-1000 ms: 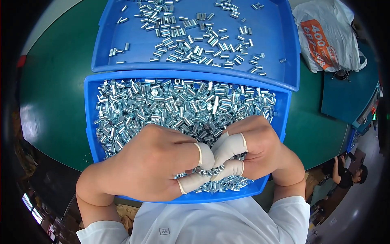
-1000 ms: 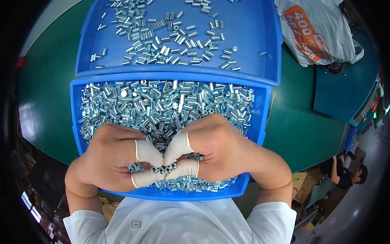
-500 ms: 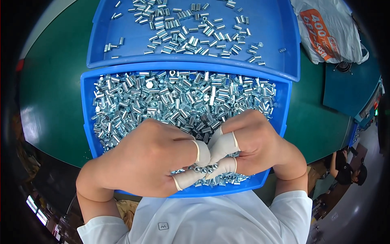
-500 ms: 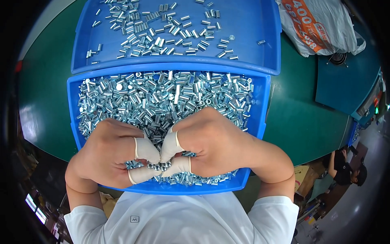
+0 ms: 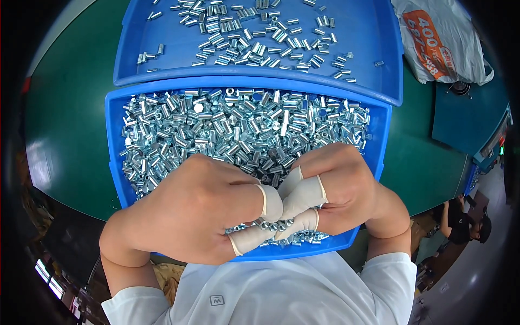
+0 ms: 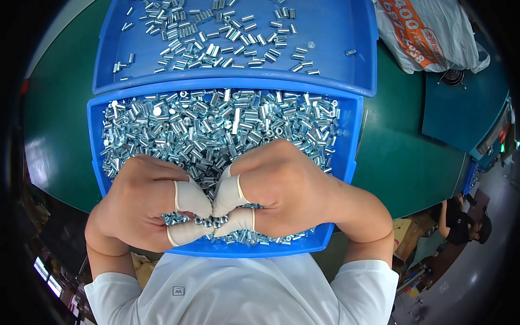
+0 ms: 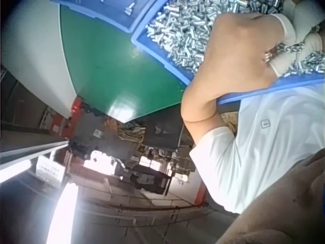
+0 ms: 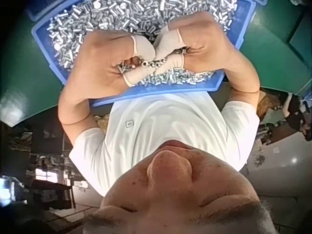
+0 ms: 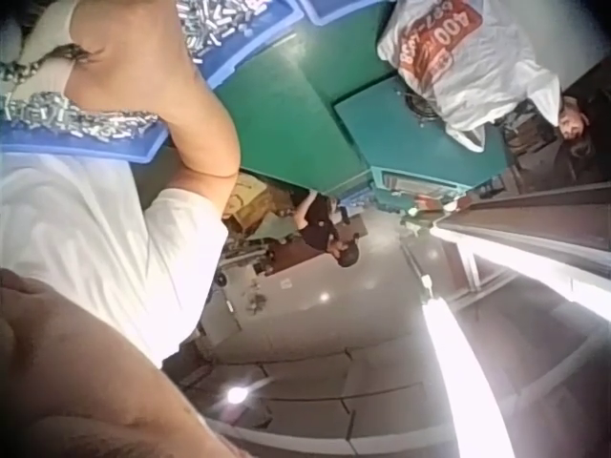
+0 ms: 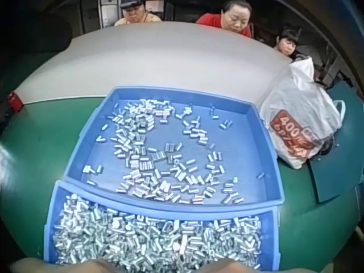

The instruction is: The worker is inspecting small metal electrical connectors in a blue bin, using their hands and occasionally a pair of tweezers.

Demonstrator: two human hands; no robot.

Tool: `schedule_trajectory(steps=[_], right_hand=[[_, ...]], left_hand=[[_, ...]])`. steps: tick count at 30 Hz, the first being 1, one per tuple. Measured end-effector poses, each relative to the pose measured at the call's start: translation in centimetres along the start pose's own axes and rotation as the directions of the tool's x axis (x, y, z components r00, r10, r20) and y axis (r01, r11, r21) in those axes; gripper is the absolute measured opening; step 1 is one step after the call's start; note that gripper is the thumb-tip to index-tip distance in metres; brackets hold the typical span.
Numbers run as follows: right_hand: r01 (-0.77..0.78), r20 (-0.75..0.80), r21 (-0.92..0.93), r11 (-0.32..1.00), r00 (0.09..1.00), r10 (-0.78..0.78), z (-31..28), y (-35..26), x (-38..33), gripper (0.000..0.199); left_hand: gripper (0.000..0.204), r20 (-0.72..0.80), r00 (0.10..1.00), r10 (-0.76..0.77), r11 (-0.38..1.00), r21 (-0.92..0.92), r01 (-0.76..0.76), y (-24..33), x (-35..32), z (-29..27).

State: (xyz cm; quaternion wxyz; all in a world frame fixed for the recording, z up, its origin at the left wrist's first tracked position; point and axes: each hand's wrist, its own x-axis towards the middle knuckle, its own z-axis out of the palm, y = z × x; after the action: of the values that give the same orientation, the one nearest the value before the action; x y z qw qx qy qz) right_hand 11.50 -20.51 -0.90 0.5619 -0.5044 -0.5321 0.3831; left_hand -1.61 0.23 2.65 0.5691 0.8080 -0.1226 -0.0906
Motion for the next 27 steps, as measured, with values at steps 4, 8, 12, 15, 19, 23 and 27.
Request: schedule_trajectory(steps=[4,8,12,15,19,23,27], right_hand=[[0.021,0.002,-0.012,1.0,1.0,-0.021,-0.11,0.05,0.08,0.014],[0.033,-0.018,-0.006,0.999,0.999,-0.033,-0.03,0.16,0.07,0.014],[0.048,-0.035,-0.009,0.999,0.998,-0.048,0.01,0.14,0.17,0.015],[0.047,-0.04,-0.017,0.999,0.998,-0.047,0.02,0.13,0.13,0.015],[0.047,-0.057,-0.025,0.999,0.997,-0.048,0.08,0.14,0.1,0.016],[0.025,-0.07,-0.028,0.999,0.997,-0.027,0.12,0.02,0.08,0.018],[-0.014,-0.104,-0.037,0.999,0.995,0.01,0.22,-0.14,0.07,0.022]], left_hand=[[0.017,-0.017,1.0,-0.001,1.0,-0.001,0.001,0.0,0.03,0.07],[0.017,-0.032,0.999,0.002,1.0,-0.006,-0.002,0.0,0.1,0.04],[0.017,-0.05,0.999,0.011,1.0,-0.008,-0.012,-0.04,0.06,0.12],[0.017,-0.055,0.998,0.002,1.0,-0.012,-0.003,-0.05,0.07,0.14],[0.017,-0.057,0.998,-0.007,1.0,-0.009,0.007,-0.01,0.09,0.04],[0.017,-0.085,0.996,-0.023,0.999,-0.025,0.021,0.06,0.09,0.19],[0.019,-0.124,0.99,-0.06,0.997,-0.063,0.053,0.04,0.04,0.35]])
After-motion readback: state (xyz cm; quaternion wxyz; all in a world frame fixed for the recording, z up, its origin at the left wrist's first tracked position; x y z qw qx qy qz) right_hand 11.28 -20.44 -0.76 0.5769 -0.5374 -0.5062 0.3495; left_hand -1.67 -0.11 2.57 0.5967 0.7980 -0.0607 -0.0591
